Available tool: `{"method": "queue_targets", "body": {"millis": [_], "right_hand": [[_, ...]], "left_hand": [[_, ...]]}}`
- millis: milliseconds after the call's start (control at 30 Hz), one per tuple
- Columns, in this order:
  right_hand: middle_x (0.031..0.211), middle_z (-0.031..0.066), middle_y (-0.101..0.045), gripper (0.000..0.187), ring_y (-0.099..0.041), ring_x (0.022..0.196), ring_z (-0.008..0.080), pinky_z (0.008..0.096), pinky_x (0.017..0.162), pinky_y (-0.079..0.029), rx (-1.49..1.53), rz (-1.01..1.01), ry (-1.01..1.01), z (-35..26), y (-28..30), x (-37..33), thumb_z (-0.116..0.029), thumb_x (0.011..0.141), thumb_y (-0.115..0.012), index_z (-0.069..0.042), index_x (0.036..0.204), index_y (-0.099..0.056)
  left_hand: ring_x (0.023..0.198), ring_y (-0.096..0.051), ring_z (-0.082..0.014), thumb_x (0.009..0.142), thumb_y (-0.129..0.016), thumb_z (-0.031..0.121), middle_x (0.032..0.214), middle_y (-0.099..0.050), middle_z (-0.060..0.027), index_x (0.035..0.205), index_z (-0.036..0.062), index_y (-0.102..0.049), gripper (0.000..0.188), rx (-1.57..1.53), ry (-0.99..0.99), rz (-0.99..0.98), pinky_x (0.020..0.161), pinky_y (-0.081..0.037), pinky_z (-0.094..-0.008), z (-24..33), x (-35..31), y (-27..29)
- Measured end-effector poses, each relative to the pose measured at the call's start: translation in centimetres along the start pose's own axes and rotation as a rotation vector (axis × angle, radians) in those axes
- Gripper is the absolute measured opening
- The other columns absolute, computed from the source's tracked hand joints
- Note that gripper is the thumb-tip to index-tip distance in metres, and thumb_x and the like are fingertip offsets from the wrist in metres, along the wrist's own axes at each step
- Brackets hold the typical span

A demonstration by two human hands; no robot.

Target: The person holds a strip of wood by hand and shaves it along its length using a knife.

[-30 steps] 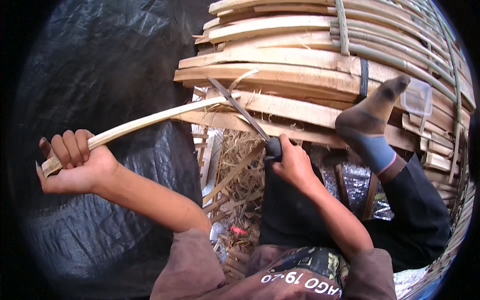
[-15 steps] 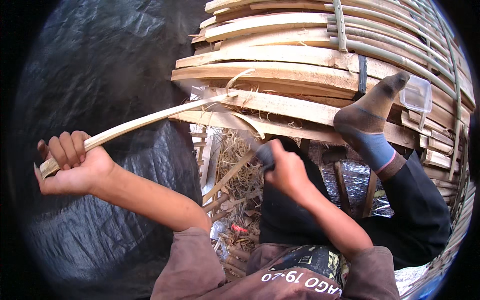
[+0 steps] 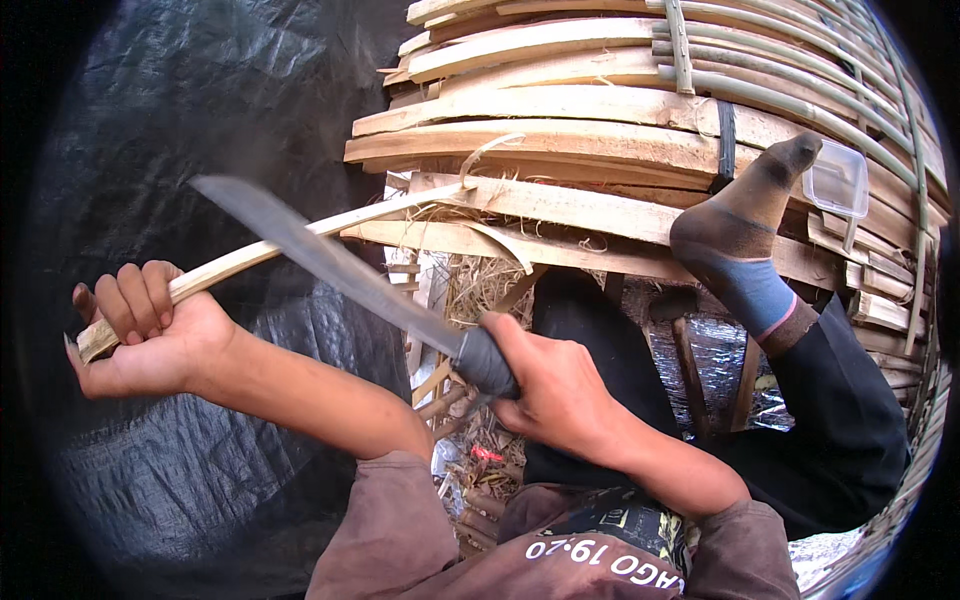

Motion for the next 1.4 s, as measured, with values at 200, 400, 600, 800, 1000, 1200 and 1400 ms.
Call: {"method": "queue_targets", "body": {"millis": [200,400,600,800,1000,1200,1400], "right_hand": [[0.081,0.0291,-0.068,0.046,-0.067,0.081,0.0507,0.0573,0.074,-0.055,-0.292,0.062,-0.506,14.3,-0.3,0.1,-0.011,0.074,-0.073,-0.005,0.112,-0.049],[0.085,0.0295,-0.068,0.043,-0.066,0.089,0.0499,0.0513,0.078,-0.052,0.346,0.028,-0.509,12.4,-1.0,0.8,-0.013,0.077,-0.07,-0.001,0.113,-0.049],[0.083,0.0288,-0.065,0.053,-0.063,0.082,0.0499,0.0551,0.07,-0.05,0.012,0.032,-0.079,2.5,0.9,0.1,-0.008,0.071,-0.071,-0.005,0.119,-0.048],[0.084,0.031,-0.067,0.051,-0.066,0.087,0.0507,0.0581,0.077,-0.054,-0.236,0.062,-0.501,14.1,-0.2,0.2,-0.008,0.071,-0.071,-0.003,0.116,-0.048],[0.096,0.0309,-0.069,0.047,-0.067,0.097,0.0482,0.0485,0.084,-0.053,0.088,0.113,-0.426,14.2,0.9,-0.2,-0.014,0.075,-0.071,0.001,0.116,-0.054],[0.092,0.0281,-0.069,0.048,-0.07,0.091,0.0435,0.0449,0.078,-0.054,0.109,0.11,-0.323,8.2,1.5,-0.4,-0.012,0.076,-0.072,-0.003,0.119,-0.053],[0.08,0.0292,-0.067,0.054,-0.065,0.084,0.0503,0.0547,0.071,-0.052,0.156,0.015,-0.108,1.8,-0.7,0.8,-0.011,0.074,-0.074,-0.006,0.121,-0.048]], "left_hand": [[0.036,-0.028,-0.0054,0.096,-0.045,0.042,0.049,-0.037,0.0012,0.092,0.0025,-0.064,0.044,-0.037,0.059,0.037,0.038,-0.024,-0.0187,-0.4,-0.1,1.0],[0.037,-0.027,-0.0059,0.095,-0.045,0.042,0.05,-0.037,0.0016,0.09,0.0037,-0.063,0.042,-0.047,0.05,0.023,0.038,-0.023,-0.019,-0.7,0.3,-0.2],[0.038,-0.028,-0.006,0.095,-0.044,0.04,0.05,-0.036,0.0017,0.088,0.0047,-0.059,0.039,-0.066,0.07,-0.022,0.038,-0.023,-0.0193,-0.7,0.2,-1.4],[0.038,-0.025,-0.0068,0.095,-0.043,0.039,0.05,-0.034,0.0021,0.086,0.0077,-0.057,0.036,-0.011,0.085,0.04,0.038,-0.022,-0.0196,-0.5,0.1,-2.1],[0.041,-0.023,-0.0081,0.098,-0.044,0.036,0.052,-0.03,0.0029,0.088,0.0081,-0.056,0.032,0.0,0.06,0.179,0.04,-0.021,-0.0222,-0.6,-0.1,-1.5],[0.052,-0.033,-0.0089,0.101,-0.047,0.034,0.06,-0.036,0.0006,0.086,0.0092,-0.054,0.029,0.041,0.171,0.068,0.051,-0.033,-0.0259,-0.2,-0.6,-1.6],[0.059,-0.035,-0.0104,0.098,-0.05,0.033,0.066,-0.036,-0.0002,0.082,0.0105,-0.049,0.028,-0.035,0.263,0.072,0.057,-0.036,-0.0269,-0.5,-0.6,-1.9]]}}
Point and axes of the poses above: each hand's wrist, its own x-axis towards the middle knuckle, its own y-axis out of the back of the hand, z = x × y, the point moved 6 cm from there along x, towards the middle knuckle
